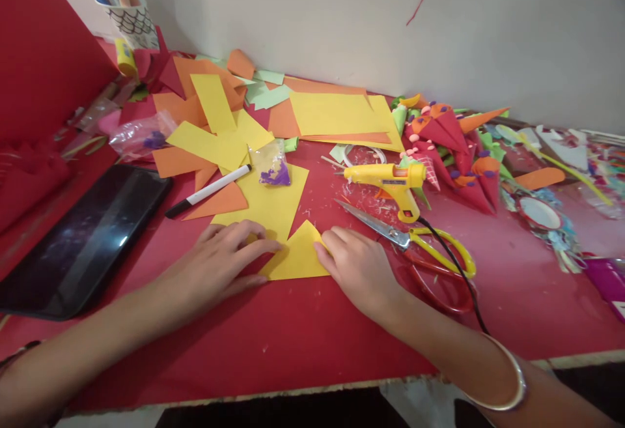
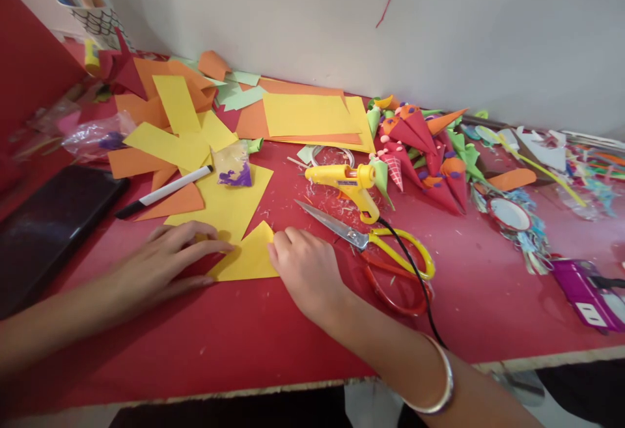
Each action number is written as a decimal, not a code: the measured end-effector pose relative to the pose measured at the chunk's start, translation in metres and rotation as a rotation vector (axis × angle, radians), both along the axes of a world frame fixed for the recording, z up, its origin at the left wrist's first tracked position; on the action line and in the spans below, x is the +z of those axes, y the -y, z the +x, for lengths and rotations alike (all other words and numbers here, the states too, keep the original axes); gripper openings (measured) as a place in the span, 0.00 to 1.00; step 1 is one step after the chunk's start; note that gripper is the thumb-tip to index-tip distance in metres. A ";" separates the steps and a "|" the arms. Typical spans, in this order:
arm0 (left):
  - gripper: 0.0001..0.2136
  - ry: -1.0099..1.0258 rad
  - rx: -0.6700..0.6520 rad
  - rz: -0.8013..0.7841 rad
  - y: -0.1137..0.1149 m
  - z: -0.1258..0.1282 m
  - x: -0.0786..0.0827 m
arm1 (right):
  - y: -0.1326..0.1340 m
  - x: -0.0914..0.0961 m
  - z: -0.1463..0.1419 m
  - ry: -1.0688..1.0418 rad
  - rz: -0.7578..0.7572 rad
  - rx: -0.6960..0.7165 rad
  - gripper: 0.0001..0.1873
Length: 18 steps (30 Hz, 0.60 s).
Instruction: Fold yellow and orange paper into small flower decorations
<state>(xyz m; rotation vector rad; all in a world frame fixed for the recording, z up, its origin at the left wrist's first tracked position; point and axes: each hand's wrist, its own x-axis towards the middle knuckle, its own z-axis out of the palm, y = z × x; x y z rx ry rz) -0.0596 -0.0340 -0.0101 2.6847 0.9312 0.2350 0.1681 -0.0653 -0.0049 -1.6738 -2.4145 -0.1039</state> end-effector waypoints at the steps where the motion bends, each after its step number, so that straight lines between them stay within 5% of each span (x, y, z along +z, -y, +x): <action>1: 0.17 -0.018 -0.058 0.015 -0.005 -0.001 0.001 | 0.000 0.000 0.000 0.002 -0.011 -0.004 0.16; 8: 0.21 -0.100 -0.358 -0.012 -0.032 0.000 0.018 | -0.001 0.003 -0.002 0.045 -0.070 -0.039 0.13; 18: 0.26 -0.133 -0.522 0.002 -0.012 0.024 0.023 | 0.000 0.005 -0.003 0.053 -0.068 -0.024 0.11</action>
